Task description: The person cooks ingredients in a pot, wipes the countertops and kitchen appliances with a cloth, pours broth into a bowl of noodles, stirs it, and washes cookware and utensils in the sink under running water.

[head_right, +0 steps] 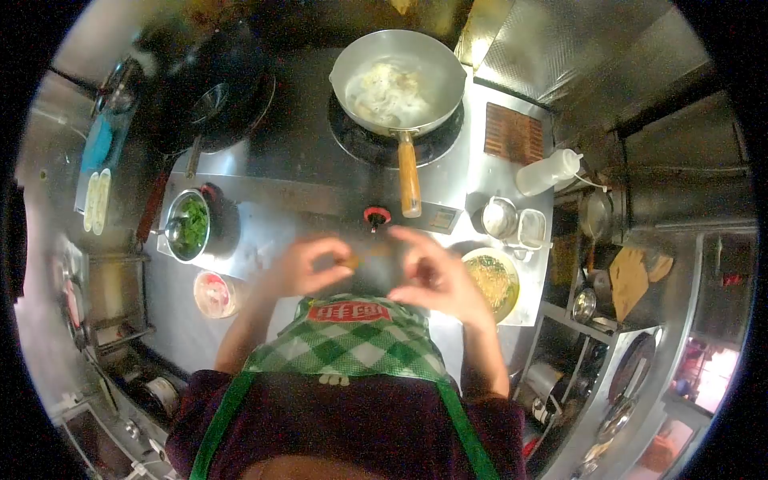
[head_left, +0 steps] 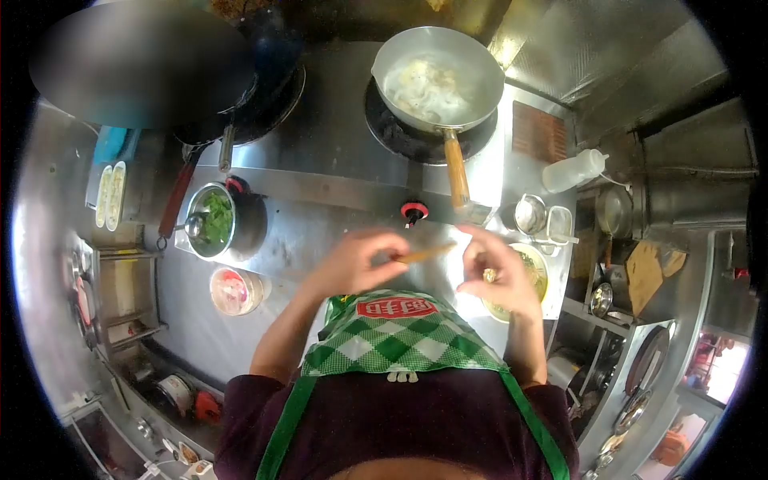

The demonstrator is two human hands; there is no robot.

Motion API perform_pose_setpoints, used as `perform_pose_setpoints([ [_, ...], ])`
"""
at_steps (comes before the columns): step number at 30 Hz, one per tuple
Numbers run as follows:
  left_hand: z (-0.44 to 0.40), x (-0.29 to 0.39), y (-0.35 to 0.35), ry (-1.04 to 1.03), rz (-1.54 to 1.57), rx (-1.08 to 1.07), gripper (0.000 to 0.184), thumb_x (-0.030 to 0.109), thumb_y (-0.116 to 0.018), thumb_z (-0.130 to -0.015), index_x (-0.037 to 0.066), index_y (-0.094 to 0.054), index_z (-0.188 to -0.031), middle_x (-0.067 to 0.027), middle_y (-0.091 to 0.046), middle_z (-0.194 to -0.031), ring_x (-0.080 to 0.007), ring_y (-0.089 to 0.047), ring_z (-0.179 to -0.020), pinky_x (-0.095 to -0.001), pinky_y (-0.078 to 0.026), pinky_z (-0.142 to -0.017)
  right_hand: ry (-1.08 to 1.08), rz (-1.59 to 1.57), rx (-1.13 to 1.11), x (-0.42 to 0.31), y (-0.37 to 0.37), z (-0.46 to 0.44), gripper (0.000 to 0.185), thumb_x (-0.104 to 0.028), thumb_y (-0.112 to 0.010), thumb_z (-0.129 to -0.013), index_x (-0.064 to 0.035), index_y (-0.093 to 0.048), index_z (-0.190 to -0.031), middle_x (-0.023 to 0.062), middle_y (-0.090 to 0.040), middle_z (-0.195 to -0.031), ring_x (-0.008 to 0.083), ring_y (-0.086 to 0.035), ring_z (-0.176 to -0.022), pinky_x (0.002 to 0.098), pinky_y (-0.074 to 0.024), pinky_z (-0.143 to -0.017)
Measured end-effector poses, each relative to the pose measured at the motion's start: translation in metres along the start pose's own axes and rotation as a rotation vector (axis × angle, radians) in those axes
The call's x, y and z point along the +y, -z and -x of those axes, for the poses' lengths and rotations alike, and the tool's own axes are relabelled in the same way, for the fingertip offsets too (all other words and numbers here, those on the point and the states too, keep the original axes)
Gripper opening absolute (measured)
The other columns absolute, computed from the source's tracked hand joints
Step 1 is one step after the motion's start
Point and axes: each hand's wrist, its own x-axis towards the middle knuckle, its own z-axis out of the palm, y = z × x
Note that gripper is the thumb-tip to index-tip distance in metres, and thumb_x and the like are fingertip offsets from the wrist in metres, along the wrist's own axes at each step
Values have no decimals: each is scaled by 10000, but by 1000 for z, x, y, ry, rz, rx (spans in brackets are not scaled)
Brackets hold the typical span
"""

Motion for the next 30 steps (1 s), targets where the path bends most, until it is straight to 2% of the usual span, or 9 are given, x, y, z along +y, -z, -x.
perform_pose_setpoints([
  [3,-36,25,-19,-270,-83,-65,251,130,-627,-753,37,-550,-973,-86,-550,-855,-210,-557,-809,-328,-461,-691,106,93,37,-6,-5,-8,260,-76,-615,-769,-31,-575,-1022,6,-552,-743,69,-509,-655,213,-406,-549],
  [5,-45,43,-18,-216,-24,81,286,133,-631,-749,45,-547,-1008,-95,-542,-911,-222,-549,-837,-326,-452,-719,201,157,75,-17,11,-10,126,-88,-555,-817,-2,-619,-883,64,-602,-807,110,-542,-688,226,-427,-569],
  [8,-50,43,3,-227,-195,417,340,88,-637,-738,42,-531,-1057,-91,-543,-1015,-211,-533,-934,-296,-422,-823,261,82,417,-34,62,-6,166,-132,-524,-841,0,-613,-796,62,-603,-728,84,-529,-590,219,-430,-512],
  [10,-49,-12,3,34,186,617,260,180,-553,-828,36,-533,-1044,-89,-564,-973,-181,-547,-887,-289,-430,-811,420,140,577,-40,93,-26,176,-119,-508,-838,12,-624,-851,76,-615,-732,98,-545,-579,213,-429,-494],
  [12,-58,-34,-4,273,459,430,259,238,-496,-864,29,-538,-1010,-80,-583,-933,-166,-559,-829,-276,-446,-768,322,285,617,-43,88,-60,150,-94,-513,-828,-34,-638,-885,59,-621,-797,99,-552,-639,211,-435,-539],
  [18,-65,-111,-61,776,842,-353,592,553,-318,-862,31,-537,-1037,-86,-594,-902,-154,-564,-829,-290,-466,-716,474,772,97,27,64,-181,160,-107,-555,-798,-9,-607,-913,128,-576,-775,234,-555,-701,304,-439,-642],
  [22,-51,-149,-82,950,1014,-59,582,552,-404,-834,20,-537,-1028,-71,-599,-865,-145,-564,-697,-301,-476,-656,429,739,234,37,98,-224,167,-94,-538,-784,-14,-627,-900,123,-612,-766,230,-595,-728,312,-466,-665],
  [27,-50,-185,-100,881,1463,9,480,499,-475,-823,40,-553,-939,-36,-579,-803,-133,-543,-661,-272,-468,-615,79,710,355,-23,133,-214,222,-151,-570,-762,31,-630,-874,121,-637,-732,136,-570,-632,274,-451,-596],
  [30,-50,-189,-114,849,1556,140,372,428,-546,-809,59,-563,-855,-15,-569,-753,-113,-524,-628,-261,-456,-584,96,674,255,-29,104,-216,219,-170,-584,-757,22,-638,-847,101,-627,-685,120,-556,-624,270,-443,-586],
])
